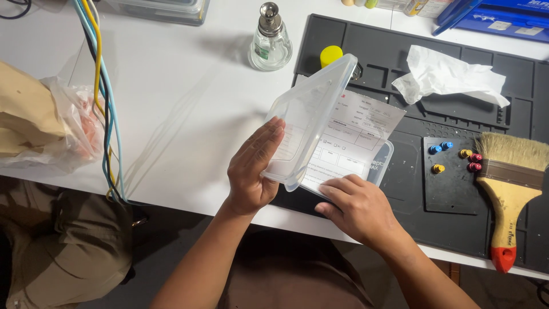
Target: The recorder retrieves a storage bin containing a smartphone and proceeds to disassemble it using a precision screwdriver at a workbench.
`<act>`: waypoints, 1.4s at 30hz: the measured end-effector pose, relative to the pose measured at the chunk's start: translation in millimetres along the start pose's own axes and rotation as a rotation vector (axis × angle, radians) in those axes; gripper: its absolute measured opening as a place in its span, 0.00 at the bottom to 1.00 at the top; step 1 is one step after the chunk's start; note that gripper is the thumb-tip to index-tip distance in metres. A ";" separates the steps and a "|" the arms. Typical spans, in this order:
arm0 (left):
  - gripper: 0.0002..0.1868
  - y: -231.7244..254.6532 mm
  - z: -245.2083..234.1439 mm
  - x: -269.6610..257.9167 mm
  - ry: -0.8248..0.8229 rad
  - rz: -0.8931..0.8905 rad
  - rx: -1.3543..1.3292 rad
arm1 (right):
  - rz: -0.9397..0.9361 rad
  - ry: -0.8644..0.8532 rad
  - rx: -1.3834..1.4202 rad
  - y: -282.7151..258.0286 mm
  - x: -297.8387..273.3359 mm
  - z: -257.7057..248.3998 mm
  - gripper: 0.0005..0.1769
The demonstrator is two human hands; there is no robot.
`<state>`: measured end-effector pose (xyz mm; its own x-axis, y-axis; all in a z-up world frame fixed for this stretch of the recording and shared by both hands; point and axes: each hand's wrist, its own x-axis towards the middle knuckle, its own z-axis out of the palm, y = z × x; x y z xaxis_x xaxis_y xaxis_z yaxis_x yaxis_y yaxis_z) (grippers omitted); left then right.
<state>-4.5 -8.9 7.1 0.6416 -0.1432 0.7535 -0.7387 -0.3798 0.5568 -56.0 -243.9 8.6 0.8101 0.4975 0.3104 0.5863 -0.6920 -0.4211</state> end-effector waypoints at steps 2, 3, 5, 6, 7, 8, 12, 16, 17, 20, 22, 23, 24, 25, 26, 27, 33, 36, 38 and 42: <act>0.20 -0.6 1.3 -1.2 -0.009 -0.002 0.011 | 0.111 -0.132 -0.065 -4.2 5.5 -3.0 0.25; 0.20 -0.5 1.8 -0.7 -0.009 0.000 0.010 | 0.112 -0.130 -0.066 -3.9 7.4 -4.1 0.25; 0.21 -0.1 1.9 -1.2 -0.014 0.001 0.014 | 0.229 -0.274 -0.113 -4.4 10.7 -5.2 0.35; 0.21 -0.5 2.5 -1.0 -0.015 0.002 0.012 | 0.230 -0.273 -0.114 -4.0 11.7 -5.0 0.35; 0.21 -0.8 3.1 -0.8 -0.016 0.007 0.012 | 0.225 -0.300 -0.123 -3.5 12.7 -4.8 0.37; 0.21 -1.1 3.7 -1.0 -0.017 0.012 0.011 | 0.219 -0.328 -0.131 -3.0 13.4 -4.5 0.39; 0.22 0.2 4.2 -0.1 -0.025 0.015 0.023 | 0.208 -0.362 -0.151 0.6 10.2 -4.3 0.41; 0.21 0.0 3.4 0.4 -0.034 0.022 0.013 | 0.185 -0.203 -0.054 11.1 -1.5 -9.3 0.36; 0.22 -0.1 3.3 0.6 -0.036 0.024 0.007 | 0.172 -0.094 -0.018 14.1 -4.2 -12.4 0.33; 0.22 -0.8 4.3 0.4 -0.034 0.027 0.004 | 0.183 0.317 -0.167 28.7 0.4 -32.3 0.29; 0.22 -1.7 4.9 0.2 -0.032 0.036 0.011 | 0.155 0.381 -0.251 59.8 4.3 -37.2 0.36; 0.23 -1.9 5.4 -0.4 -0.029 0.042 0.018 | 0.125 0.440 -0.335 75.2 5.5 -39.5 0.44; 0.23 -1.4 5.4 -0.3 -0.031 0.045 0.016 | 0.127 0.443 -0.336 80.5 8.9 -41.1 0.44; 0.22 -0.8 5.3 -0.2 -0.036 0.042 0.021 | 0.274 0.402 -0.232 85.9 12.3 -42.8 0.49; 0.21 -0.6 5.0 0.1 -0.041 0.040 0.029 | 0.418 0.359 -0.125 91.3 16.2 -44.2 0.54; 0.21 -0.7 4.7 1.2 -0.043 0.043 0.028 | 0.419 0.362 -0.125 90.3 19.3 -44.9 0.54; 0.23 -0.6 5.7 0.1 -0.042 0.045 0.030 | 0.536 0.356 0.085 85.0 23.0 -41.7 0.51; 0.23 2.6 6.2 1.9 -0.041 0.066 0.035 | 0.517 0.411 0.164 85.6 17.8 -38.5 0.45; 0.22 6.3 6.5 3.4 -0.105 0.072 0.073 | 0.526 0.470 0.235 88.9 12.5 -34.4 0.34; 0.24 17.4 21.2 1.0 -0.223 0.109 0.172 | 0.143 0.370 -0.168 81.9 5.0 -31.8 0.11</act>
<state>-12.4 -35.1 10.1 0.6039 -0.3816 0.6998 -0.7722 -0.4977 0.3950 -4.1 -314.8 2.8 0.8090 0.1903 0.5562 0.4341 -0.8313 -0.3471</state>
